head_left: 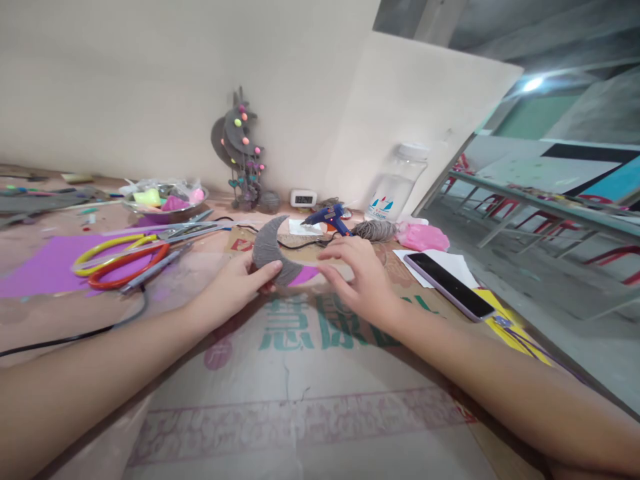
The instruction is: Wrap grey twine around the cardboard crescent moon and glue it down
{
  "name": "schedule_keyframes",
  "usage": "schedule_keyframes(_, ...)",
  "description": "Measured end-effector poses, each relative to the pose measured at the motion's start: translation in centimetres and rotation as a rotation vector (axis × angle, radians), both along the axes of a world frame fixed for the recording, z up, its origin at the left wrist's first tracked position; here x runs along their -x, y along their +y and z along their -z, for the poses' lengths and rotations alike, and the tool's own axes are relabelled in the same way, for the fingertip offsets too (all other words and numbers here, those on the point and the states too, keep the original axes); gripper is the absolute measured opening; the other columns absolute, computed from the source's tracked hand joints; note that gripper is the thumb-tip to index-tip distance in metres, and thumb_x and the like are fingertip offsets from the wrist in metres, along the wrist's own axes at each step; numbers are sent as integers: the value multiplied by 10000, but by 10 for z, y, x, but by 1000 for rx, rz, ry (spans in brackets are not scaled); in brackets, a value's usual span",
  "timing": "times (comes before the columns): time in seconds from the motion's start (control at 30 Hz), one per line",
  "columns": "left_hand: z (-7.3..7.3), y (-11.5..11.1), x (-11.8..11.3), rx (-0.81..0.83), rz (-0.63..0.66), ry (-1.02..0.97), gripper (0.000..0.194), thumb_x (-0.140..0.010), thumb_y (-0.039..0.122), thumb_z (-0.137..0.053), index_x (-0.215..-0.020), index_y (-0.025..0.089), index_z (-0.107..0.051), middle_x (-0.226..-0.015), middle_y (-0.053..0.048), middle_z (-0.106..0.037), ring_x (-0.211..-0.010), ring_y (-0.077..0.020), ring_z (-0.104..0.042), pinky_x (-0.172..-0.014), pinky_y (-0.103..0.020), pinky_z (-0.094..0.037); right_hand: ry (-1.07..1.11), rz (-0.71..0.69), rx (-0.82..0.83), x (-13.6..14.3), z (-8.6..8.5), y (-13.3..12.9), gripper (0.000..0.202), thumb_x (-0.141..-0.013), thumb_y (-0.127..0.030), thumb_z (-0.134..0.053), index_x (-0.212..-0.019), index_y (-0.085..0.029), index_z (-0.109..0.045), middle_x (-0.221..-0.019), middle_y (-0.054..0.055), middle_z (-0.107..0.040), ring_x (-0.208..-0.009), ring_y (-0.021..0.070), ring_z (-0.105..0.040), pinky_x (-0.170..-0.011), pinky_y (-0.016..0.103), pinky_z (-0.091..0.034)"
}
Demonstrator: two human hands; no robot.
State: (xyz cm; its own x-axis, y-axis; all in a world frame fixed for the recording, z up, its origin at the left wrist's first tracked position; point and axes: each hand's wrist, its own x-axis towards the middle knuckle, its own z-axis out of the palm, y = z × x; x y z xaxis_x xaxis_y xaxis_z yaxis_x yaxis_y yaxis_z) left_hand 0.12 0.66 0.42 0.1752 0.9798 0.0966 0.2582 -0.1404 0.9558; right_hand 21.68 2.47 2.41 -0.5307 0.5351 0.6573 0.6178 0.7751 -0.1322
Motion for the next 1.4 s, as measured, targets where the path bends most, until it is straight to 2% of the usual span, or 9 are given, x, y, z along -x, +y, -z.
schedule_keyframes(0.1, -2, 0, 0, 38, -5, -68, 278, -772, 431, -548, -784, 153, -553, -658, -2, -587, -575, -120, -526, -547, -234, -428, -19, 99, 70, -13, 4, 22, 171, -867, -288, -490, -976, -182, -568, -974, 74, -592, -952, 205, -523, -849, 339, -386)
schedule_keyframes(0.27, 0, 1, 0, 47, 21, -78, 273, -779, 431, -549, -745, 160, -533, -633, 17, -559, -549, -100, -496, -531, -215, -403, -257, 275, 107, -30, 17, 47, 322, -841, -333, -531, -1088, -133, -584, -1029, 117, -566, -933, 225, -525, -844, 343, -403)
schedule_keyframes(0.5, 1, 1, 2, 26, 13, -26, 297, -798, 461, -511, -728, 172, -513, -609, 28, -539, -538, -103, -491, -510, -210, -384, -511, 312, 107, -34, 16, 54, 255, -885, -170, -423, -1005, -126, -644, -890, 111, -618, -835, 200, -539, -752, 304, -394)
schedule_keyframes(0.7, 2, 1, 1, 38, 37, -71, 280, -795, 448, -528, -758, 171, -522, -628, 34, -538, -544, -92, -484, -508, -200, -376, -536, 395, 128, -35, 16, 55, 277, -903, -242, -402, -973, -148, -653, -873, 107, -615, -778, 197, -554, -700, 300, -392)
schedule_keyframes(0.8, 3, 2, 1, 51, 50, -84, 272, -796, 443, -528, -765, 172, -523, -644, 31, -535, -548, -93, -477, -506, -202, -373, -521, 424, 47, -36, 20, 56, 289, -901, -248, -392, -920, -146, -662, -892, 121, -609, -798, 211, -548, -705, 314, -390)
schedule_keyframes(0.9, 4, 2, 2, 49, 64, -68, 277, -794, 444, -528, -760, 169, -528, -653, 24, -540, -566, -103, -482, -519, -211, -378, -439, 391, 13, -36, 23, 56, 268, -891, -200, -388, -870, -140, -648, -895, 118, -636, -837, 226, -547, -742, 327, -385)
schedule_keyframes(1.1, 1, 1, 0, 41, 34, -79, 257, -803, 394, -530, -702, 160, -504, -594, 35, -508, -535, -94, -451, -509, -209, -356, -36, 239, 133, -25, 16, 35, 275, -923, -203, -312, -1081, -151, -531, -976, 90, -623, -862, 186, -568, -746, 286, -414)
schedule_keyframes(1.3, 5, 4, -1, -1, 61, -150, 205, -791, 352, -553, -846, 157, -527, -654, 39, -524, -540, -93, -452, -510, -211, -361, -222, -30, 44, -9, 11, 7, 313, -923, -307, -361, -1141, -144, -517, -962, 99, -582, -886, 210, -509, -802, 342, -393)
schedule_keyframes(1.4, 8, 5, 0, -42, 47, -143, 251, -788, 343, -555, -950, 152, -542, -810, -7, -603, -678, -130, -540, -594, -234, -421, -287, -69, -30, -8, 13, 6, 338, -916, -344, -381, -1134, -135, -532, -913, 97, -561, -821, 206, -490, -744, 332, -392)
